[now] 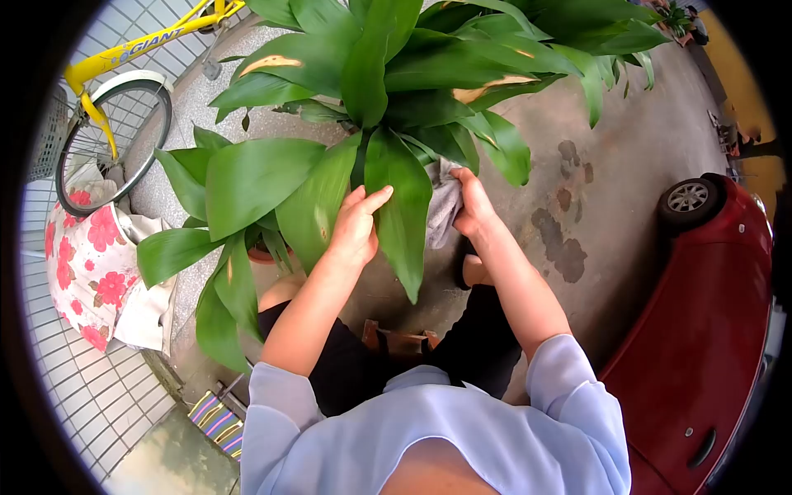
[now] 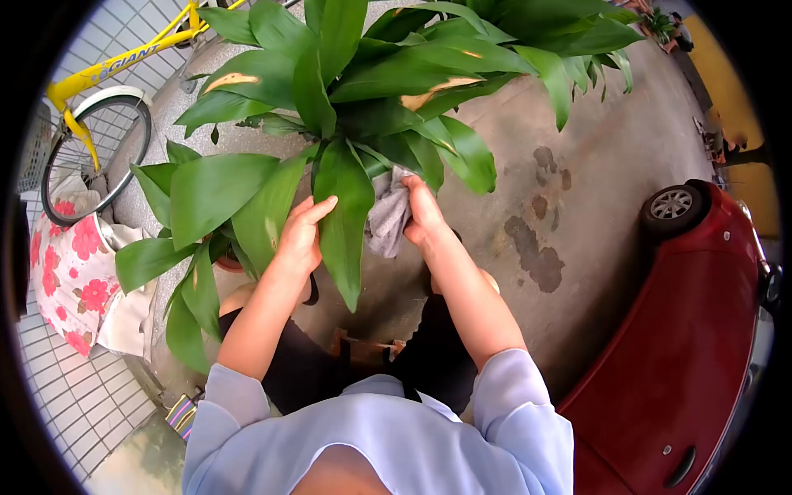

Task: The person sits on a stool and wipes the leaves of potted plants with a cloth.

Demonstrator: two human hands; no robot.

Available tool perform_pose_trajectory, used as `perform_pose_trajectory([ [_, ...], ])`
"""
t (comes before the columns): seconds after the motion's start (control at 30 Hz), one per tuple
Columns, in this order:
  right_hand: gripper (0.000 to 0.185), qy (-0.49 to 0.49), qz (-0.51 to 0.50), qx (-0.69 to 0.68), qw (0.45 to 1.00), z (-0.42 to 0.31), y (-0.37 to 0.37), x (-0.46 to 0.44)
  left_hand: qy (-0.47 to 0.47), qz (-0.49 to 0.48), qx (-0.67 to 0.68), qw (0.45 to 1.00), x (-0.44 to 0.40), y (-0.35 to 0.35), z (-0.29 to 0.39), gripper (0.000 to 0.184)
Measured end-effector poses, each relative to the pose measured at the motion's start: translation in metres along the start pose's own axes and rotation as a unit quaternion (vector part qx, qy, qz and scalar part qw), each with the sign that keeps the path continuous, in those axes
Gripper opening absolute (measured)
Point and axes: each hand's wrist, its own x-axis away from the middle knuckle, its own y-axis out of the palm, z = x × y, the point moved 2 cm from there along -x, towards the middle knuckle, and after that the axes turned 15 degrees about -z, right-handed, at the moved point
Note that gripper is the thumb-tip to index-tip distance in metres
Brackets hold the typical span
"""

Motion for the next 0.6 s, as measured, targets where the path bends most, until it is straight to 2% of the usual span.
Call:
perform_pose_trajectory([
  [0.1,0.04,0.081,-0.038,-0.022,0.996,0.02,0.007,-0.018,-0.019,-0.007,-0.003,1.0,0.013,-0.002,-0.009,0.027],
  [0.3,0.049,0.105,-0.147,-0.097,0.979,0.022,0.017,-0.041,-0.032,-0.004,-0.069,0.997,0.025,0.004,-0.027,0.024],
  [0.33,0.046,0.1,-0.156,-0.088,0.979,0.021,0.02,-0.038,-0.035,-0.001,-0.081,0.996,0.026,0.004,-0.026,0.024],
  [0.4,0.041,0.094,-0.174,-0.064,0.978,0.017,0.03,-0.023,-0.043,-0.01,-0.108,0.993,0.027,0.005,-0.022,0.023],
  [0.5,0.039,0.045,-0.141,0.115,0.982,0.014,0.036,-0.002,-0.06,-0.035,-0.15,0.986,0.033,0.004,-0.019,0.022],
  [0.6,0.039,0.038,-0.167,0.18,0.969,0.014,0.036,0.012,-0.072,-0.037,-0.198,0.977,0.034,0.003,-0.025,0.021],
])
